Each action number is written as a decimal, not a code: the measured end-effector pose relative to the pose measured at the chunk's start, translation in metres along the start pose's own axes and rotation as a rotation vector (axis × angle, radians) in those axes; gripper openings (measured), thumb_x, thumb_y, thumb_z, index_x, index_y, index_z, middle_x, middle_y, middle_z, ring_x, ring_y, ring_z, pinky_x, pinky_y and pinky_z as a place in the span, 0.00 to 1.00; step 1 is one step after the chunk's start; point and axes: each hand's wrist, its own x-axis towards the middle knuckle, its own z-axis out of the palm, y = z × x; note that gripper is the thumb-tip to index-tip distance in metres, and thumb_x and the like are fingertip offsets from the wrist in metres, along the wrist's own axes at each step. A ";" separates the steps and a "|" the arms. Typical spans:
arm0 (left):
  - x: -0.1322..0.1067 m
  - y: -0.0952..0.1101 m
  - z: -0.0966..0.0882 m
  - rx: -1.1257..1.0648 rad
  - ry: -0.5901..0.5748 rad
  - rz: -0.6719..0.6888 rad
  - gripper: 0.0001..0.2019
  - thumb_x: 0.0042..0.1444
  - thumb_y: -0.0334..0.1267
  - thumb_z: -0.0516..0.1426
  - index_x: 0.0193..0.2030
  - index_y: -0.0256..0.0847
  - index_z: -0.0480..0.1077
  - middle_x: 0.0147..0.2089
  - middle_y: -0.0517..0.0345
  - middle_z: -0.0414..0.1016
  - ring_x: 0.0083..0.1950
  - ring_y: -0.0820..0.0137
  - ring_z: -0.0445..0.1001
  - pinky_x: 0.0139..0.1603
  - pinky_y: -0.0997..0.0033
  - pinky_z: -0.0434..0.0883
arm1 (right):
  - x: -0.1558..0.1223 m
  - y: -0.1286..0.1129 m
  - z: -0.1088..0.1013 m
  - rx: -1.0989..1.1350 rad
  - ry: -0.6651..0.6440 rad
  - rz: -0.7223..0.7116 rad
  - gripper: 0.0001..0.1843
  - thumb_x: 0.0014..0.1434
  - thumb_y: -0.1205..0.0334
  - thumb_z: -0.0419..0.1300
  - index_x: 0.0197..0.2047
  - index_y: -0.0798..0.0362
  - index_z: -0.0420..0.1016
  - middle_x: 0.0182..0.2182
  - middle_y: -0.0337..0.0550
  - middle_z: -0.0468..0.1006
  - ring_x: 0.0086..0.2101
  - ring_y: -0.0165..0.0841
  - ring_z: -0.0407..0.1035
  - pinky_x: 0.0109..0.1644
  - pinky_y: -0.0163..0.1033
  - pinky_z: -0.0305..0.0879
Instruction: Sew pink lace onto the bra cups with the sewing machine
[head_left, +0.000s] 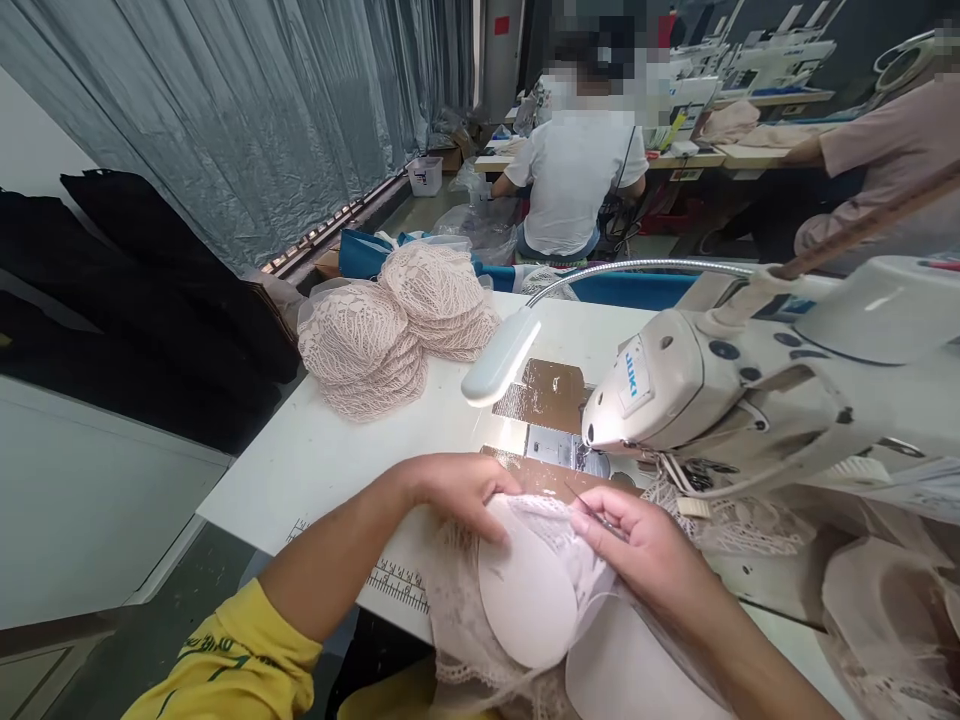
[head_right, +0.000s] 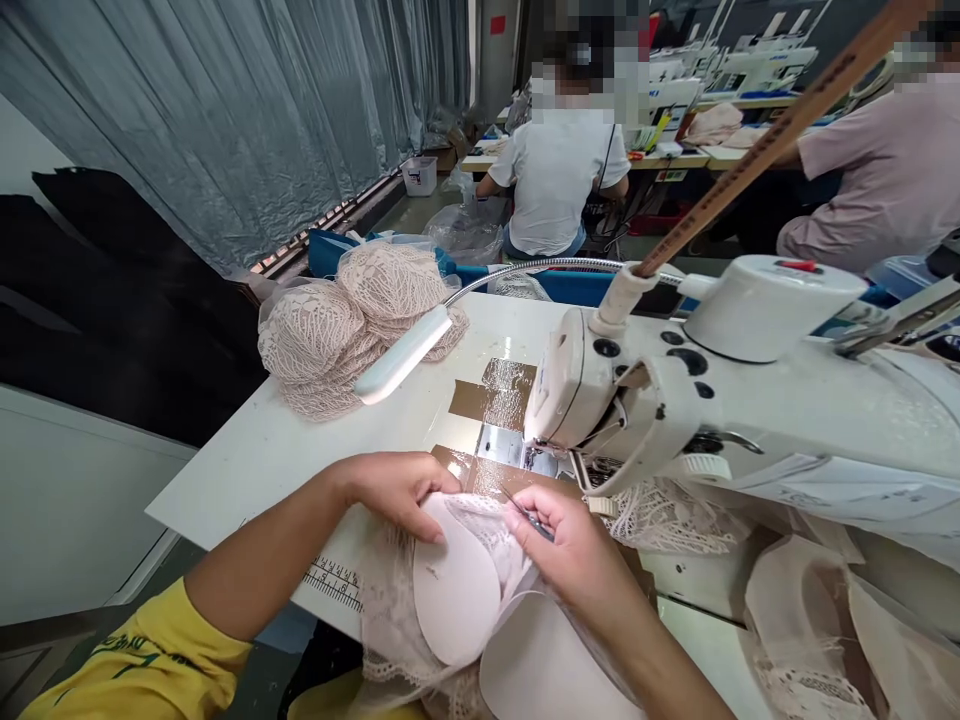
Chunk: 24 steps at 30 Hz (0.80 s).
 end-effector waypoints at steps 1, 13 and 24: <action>-0.005 0.000 -0.005 0.014 0.032 -0.008 0.12 0.44 0.39 0.66 0.29 0.35 0.69 0.26 0.63 0.67 0.28 0.76 0.63 0.25 0.79 0.59 | 0.000 0.001 -0.002 -0.026 -0.017 0.001 0.17 0.59 0.47 0.55 0.29 0.52 0.70 0.27 0.38 0.71 0.30 0.33 0.65 0.33 0.36 0.61; -0.006 0.006 0.004 -0.146 0.221 0.140 0.12 0.51 0.42 0.62 0.34 0.34 0.70 0.29 0.63 0.64 0.29 0.77 0.60 0.28 0.80 0.58 | 0.002 -0.007 0.014 0.112 0.082 -0.036 0.16 0.57 0.46 0.56 0.35 0.52 0.71 0.27 0.38 0.69 0.28 0.32 0.64 0.31 0.36 0.62; 0.006 0.005 0.017 -0.236 0.257 0.173 0.13 0.53 0.43 0.62 0.39 0.34 0.75 0.32 0.58 0.72 0.33 0.74 0.67 0.33 0.77 0.63 | 0.001 0.001 0.012 0.270 0.127 -0.049 0.23 0.58 0.43 0.55 0.48 0.52 0.69 0.35 0.45 0.75 0.36 0.37 0.70 0.40 0.41 0.66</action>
